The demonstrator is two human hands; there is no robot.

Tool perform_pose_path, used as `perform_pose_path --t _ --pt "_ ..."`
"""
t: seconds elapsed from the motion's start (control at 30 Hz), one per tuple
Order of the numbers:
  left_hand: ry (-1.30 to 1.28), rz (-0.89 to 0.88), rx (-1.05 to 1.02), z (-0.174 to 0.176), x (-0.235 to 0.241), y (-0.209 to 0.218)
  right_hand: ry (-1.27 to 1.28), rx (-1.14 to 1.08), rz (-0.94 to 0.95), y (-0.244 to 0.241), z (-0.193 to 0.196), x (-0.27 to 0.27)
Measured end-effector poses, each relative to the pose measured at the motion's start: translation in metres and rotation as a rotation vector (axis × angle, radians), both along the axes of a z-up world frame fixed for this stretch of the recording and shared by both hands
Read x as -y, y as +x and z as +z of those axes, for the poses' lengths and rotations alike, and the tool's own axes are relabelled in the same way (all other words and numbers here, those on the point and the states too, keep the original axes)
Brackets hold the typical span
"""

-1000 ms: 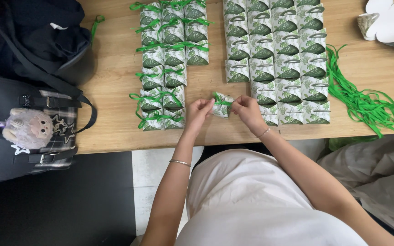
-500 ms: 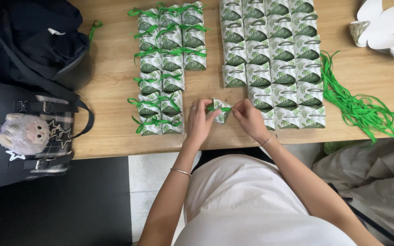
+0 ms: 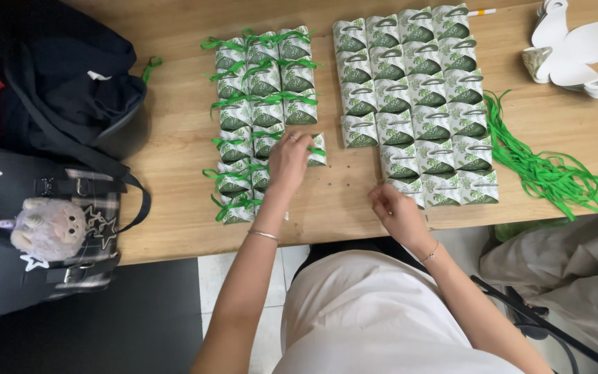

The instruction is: Tying green ribbons onto small decorative gift boxes at a workspace.

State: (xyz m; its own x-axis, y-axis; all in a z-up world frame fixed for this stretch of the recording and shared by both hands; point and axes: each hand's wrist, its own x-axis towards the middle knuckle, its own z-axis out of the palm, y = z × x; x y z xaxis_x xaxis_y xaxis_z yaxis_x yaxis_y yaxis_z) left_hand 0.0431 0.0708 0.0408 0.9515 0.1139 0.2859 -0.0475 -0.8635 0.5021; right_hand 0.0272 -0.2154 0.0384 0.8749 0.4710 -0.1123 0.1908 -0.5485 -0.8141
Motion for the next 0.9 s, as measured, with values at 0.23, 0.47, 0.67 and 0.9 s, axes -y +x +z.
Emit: perform_pose_path --t 0.23,0.47,0.67,0.9 --pt "0.227 -0.074 -0.026 -0.04 -0.043 0.047 -0.017 0.111 -0.072 -0.017 0.008 0.002" --pt "0.175 -0.09 0.161 0.016 0.021 0.039 -0.089 0.011 -0.246 -0.047 0.018 0.012" --pt "-0.088 -0.35 0.02 -0.035 0.063 0.081 -0.121 0.002 -0.347 -0.072 0.029 0.029" --pt "-0.069 -0.318 -0.108 -0.036 0.066 0.087 -0.099 0.043 -0.408 -0.055 0.019 0.075"
